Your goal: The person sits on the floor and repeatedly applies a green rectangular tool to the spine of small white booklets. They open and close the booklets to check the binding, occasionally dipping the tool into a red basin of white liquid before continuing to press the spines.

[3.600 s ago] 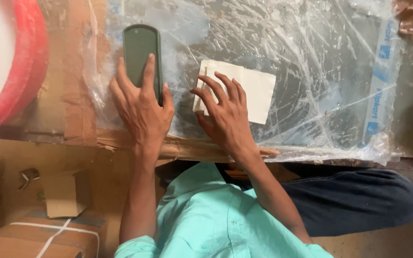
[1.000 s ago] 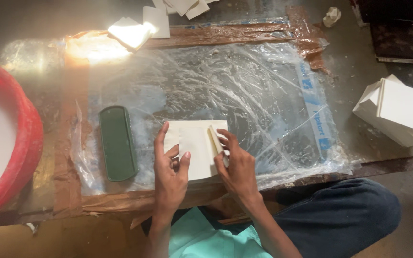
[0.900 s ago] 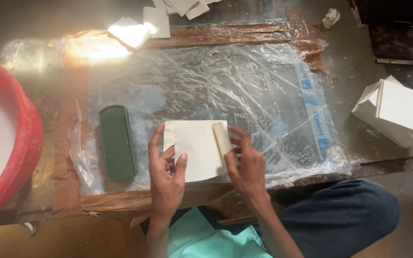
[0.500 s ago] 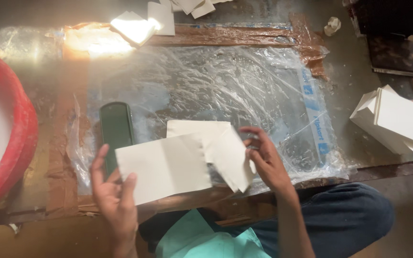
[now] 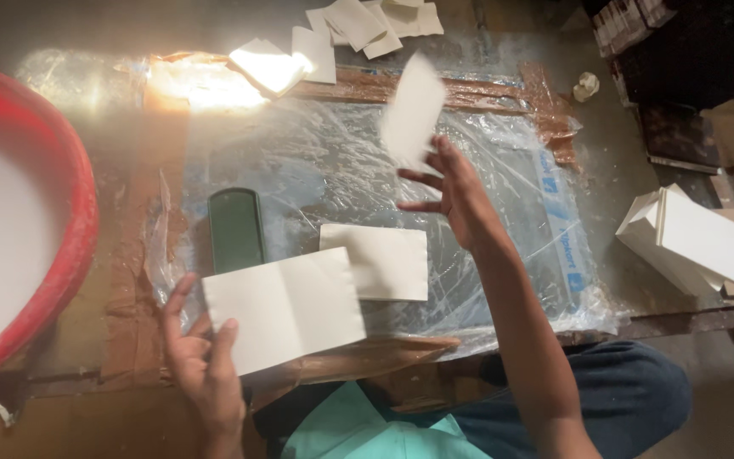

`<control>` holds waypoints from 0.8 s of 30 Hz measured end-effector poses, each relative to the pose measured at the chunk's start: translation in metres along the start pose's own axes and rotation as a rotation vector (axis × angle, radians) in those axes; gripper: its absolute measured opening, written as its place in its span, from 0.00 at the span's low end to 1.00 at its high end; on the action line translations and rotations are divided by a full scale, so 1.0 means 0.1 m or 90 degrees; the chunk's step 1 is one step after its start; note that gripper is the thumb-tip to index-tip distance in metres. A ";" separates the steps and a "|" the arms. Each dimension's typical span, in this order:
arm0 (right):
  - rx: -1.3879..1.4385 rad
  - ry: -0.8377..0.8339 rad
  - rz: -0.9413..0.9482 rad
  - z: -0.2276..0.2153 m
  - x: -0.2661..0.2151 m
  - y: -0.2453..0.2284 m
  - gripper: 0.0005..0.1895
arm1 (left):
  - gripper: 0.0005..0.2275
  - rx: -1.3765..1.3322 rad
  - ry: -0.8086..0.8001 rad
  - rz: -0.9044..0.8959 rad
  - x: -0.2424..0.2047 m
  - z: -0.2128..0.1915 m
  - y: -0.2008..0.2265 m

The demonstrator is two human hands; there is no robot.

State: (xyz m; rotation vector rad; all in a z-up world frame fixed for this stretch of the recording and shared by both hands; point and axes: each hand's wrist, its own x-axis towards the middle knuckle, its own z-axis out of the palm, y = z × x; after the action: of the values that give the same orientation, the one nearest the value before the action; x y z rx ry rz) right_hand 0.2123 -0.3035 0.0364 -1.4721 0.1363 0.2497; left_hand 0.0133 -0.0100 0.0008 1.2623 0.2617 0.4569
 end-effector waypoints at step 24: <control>-0.384 0.151 -0.078 -0.34 -0.80 0.65 0.13 | 0.45 0.612 -0.209 0.072 0.24 1.02 -0.56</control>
State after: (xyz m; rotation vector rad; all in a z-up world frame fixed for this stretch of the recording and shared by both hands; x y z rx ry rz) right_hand 0.1211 -0.3391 -0.0106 -2.1016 0.1703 0.0092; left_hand 0.0889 -0.0989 -0.0212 2.2721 0.1237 0.1986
